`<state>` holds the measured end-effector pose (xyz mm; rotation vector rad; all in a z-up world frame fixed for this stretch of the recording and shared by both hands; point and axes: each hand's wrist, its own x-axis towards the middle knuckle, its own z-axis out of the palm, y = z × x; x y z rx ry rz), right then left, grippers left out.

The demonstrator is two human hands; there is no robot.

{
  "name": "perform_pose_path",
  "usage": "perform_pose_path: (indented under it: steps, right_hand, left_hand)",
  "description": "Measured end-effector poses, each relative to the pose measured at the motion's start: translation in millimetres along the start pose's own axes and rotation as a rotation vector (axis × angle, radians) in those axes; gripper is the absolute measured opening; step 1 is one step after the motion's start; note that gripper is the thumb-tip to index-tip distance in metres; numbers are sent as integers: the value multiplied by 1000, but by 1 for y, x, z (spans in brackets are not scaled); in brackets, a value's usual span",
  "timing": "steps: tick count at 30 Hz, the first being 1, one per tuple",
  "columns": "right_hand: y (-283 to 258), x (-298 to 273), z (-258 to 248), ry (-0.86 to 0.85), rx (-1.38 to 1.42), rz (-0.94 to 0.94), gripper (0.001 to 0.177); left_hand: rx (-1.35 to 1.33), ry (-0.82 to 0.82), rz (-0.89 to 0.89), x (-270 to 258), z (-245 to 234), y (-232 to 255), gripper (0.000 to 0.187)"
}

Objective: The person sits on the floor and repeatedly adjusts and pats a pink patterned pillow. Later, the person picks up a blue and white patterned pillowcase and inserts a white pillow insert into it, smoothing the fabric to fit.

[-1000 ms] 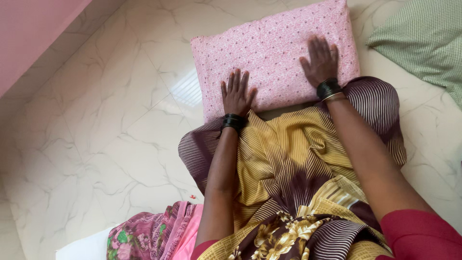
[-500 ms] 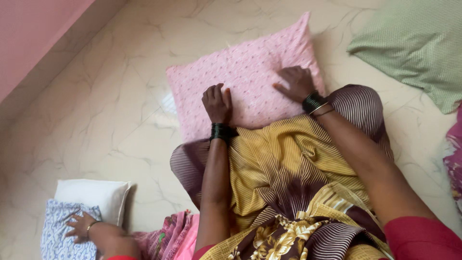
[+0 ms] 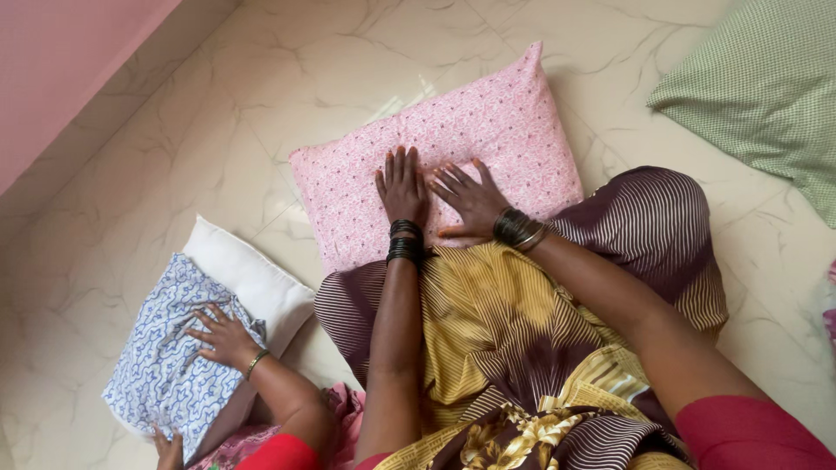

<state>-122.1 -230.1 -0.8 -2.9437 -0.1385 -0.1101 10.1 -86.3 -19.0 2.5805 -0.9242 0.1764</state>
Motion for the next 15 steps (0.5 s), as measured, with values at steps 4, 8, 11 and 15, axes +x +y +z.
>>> perform_pose_path:
  steps: [4,8,11,15]
  right_hand:
    - [15,19,6,-16,0,77,116]
    - [45,32,9,-19,5,151,118]
    - [81,31,8,-8,-8,205,118]
    - [131,7,-4,14,18,292,120]
  left_hand:
    - [-189,169,50,-1,-3,-1,38]
    - [-281,357,-25,-12,-34,-16,26]
    - [-194,530,-167,-17,-63,-54,25]
    - [132,643,-478,-43,-107,-138,46]
